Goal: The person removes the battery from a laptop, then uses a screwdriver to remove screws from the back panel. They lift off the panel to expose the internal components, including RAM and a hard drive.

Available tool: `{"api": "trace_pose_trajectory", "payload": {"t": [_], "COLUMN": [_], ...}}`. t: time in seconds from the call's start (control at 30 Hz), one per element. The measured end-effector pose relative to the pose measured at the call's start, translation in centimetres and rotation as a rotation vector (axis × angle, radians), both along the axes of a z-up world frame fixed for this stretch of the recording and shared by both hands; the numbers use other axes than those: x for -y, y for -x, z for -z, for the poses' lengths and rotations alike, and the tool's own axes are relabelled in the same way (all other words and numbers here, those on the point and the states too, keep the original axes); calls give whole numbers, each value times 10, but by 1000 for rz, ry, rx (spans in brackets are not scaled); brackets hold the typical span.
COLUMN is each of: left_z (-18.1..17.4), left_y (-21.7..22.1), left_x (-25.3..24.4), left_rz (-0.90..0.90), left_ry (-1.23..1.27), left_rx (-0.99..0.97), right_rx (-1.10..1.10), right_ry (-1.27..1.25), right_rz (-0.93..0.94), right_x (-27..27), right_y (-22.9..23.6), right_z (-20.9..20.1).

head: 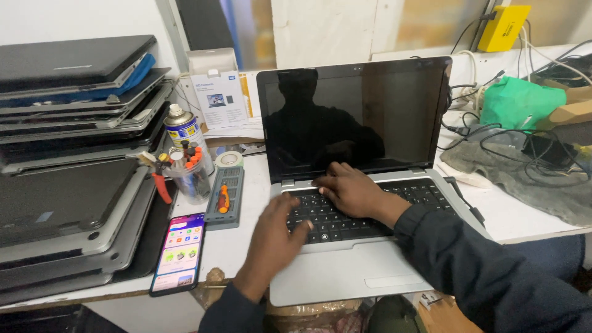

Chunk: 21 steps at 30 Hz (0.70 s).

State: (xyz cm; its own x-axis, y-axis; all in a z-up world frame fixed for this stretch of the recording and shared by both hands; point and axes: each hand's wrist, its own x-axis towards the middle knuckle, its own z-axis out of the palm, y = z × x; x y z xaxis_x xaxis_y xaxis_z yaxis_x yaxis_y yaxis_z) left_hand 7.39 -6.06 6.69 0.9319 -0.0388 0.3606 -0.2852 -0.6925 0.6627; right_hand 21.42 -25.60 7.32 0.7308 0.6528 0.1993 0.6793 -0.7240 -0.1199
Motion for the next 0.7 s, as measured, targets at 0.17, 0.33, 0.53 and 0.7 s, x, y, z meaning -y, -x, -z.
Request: {"api": "trace_pose_trajectory", "payload": {"t": [0.17, 0.33, 0.53, 0.7], "left_z": [56, 47, 47, 55], "left_y": [28, 48, 50, 51], "left_x": [-10, -12, -14, -19], "left_rz": [110, 144, 135, 161], "left_ry": [-63, 53, 147, 119], "left_rx": [120, -10, -11, 34], "right_rx": [-45, -219, -183, -53], "right_ry": [-172, -183, -279, -429], "right_rz": [-154, -29, -46, 197], "right_x": [17, 46, 121, 168], "right_y": [-2, 29, 89, 133], "right_z": [8, -4, 11, 21]}}
